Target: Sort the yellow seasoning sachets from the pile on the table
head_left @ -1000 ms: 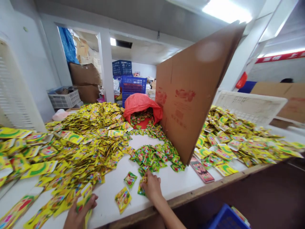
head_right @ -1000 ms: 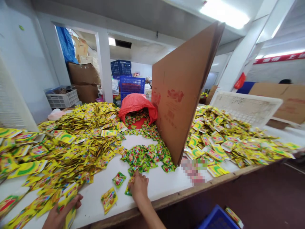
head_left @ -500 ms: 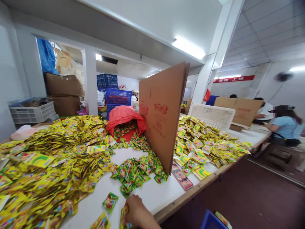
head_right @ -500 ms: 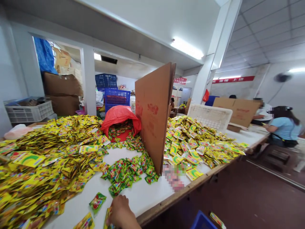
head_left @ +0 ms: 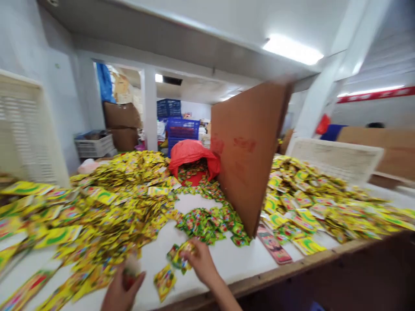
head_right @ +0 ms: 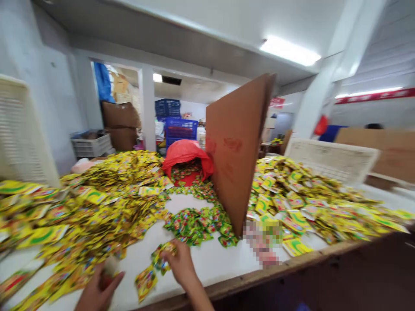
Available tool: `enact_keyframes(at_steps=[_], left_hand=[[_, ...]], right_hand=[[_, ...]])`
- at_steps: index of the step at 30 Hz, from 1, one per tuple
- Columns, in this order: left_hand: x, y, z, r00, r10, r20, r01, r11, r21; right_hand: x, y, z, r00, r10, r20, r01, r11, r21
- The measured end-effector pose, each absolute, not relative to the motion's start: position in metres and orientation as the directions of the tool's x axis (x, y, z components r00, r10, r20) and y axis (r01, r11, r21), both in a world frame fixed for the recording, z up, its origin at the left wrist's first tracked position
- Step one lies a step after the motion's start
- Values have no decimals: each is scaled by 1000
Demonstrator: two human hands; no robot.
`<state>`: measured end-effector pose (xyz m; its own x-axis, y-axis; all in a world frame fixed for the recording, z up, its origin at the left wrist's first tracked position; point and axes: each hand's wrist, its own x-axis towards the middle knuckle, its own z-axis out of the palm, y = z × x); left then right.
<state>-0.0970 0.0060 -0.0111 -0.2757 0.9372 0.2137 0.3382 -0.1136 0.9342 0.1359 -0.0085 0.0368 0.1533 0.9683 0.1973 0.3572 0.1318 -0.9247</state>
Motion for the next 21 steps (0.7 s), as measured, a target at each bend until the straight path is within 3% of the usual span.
enact_keyframes(at_steps=[5, 8, 12, 16, 21], left_hand=[[-81, -8, -2, -165, 965, 206, 515, -94, 852], [-79, -11, -5, -143, 957, 251, 544, -135, 828], [-82, -12, -13, -119, 944, 308, 548, -197, 813], [-83, -10, -18, -124, 922, 367, 592, -228, 773], [-81, -9, -15, -35, 912, 409, 618, -301, 726]], right_hand=[[84, 9, 46, 231, 939, 254, 92, 239, -967], [46, 9, 40, 248, 938, 244, 63, 236, -970], [23, 8, 25, 237, 914, 328, 267, 264, -927], [29, 8, 16, 101, 890, 445, 491, 345, -800], [32, 13, 20, -47, 870, 490, 596, 418, -686]])
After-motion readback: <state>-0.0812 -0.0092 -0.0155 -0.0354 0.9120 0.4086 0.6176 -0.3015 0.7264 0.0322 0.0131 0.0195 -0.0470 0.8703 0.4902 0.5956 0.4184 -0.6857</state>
